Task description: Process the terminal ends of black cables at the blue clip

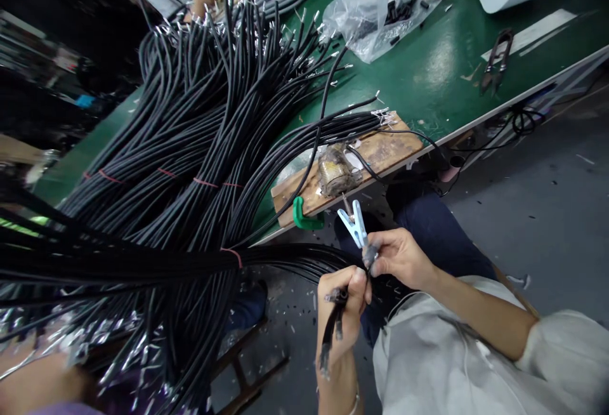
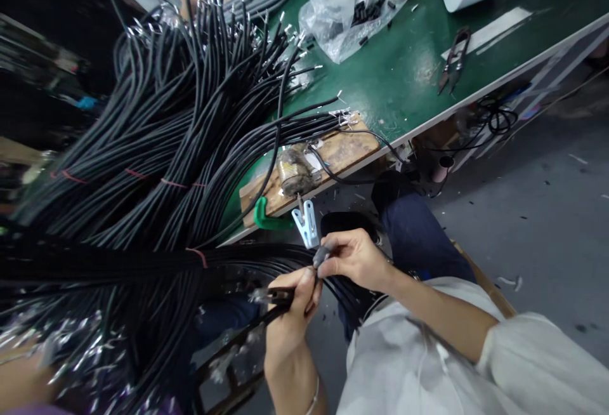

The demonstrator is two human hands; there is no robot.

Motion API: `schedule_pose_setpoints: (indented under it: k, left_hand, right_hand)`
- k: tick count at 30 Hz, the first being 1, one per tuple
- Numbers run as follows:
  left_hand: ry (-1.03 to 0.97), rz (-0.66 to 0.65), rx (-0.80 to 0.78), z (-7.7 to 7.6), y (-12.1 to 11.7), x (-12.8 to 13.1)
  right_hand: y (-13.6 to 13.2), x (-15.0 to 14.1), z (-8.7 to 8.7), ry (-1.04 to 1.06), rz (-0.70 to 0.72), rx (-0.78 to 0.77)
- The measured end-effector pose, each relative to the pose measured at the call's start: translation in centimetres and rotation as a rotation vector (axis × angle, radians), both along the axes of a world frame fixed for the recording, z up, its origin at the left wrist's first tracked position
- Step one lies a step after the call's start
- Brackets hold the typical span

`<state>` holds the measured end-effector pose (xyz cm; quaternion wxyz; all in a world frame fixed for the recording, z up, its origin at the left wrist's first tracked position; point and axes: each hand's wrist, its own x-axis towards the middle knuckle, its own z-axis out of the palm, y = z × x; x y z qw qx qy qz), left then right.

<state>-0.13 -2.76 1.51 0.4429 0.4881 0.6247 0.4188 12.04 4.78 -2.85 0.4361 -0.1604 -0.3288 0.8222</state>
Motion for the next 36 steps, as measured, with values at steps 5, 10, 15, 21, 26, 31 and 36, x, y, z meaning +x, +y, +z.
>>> schedule_pose_setpoints:
  k: [5,10,15,21,26,31,36]
  left_hand:
    - [0.036,0.086,0.167,0.1,0.4,1.1]
    - [0.110,0.190,0.203,0.1,0.2,2.1]
    - [0.106,0.104,0.170,0.3,0.3,1.1]
    - [0.053,0.039,0.268,0.1,1.5,0.4]
    - [0.090,0.098,0.290,-0.2,1.6,0.6]
    - [0.035,0.149,0.426,-0.8,1.6,0.5]
    - [0.017,0.218,0.471,-0.9,2.0,0.1]
  right_hand:
    - [-1.7,-1.3,0.7,-0.114,-0.191,-0.148]
    - [-2.4,-0.5,1.4,-0.420,-0.675,0.358]
    - [-1.1,0.3,1.2,-0.278,-0.454,0.445]
    - [1.0,1.7,1.0,0.023,0.352,-0.231]
    - [4.4,3.5,2.2,-0.260,0.445,0.024]
    - [6.5,1.6,3.1,-0.278,0.203,0.027]
    - [6.0,-1.4,2.8,-0.024,0.297,-0.135]
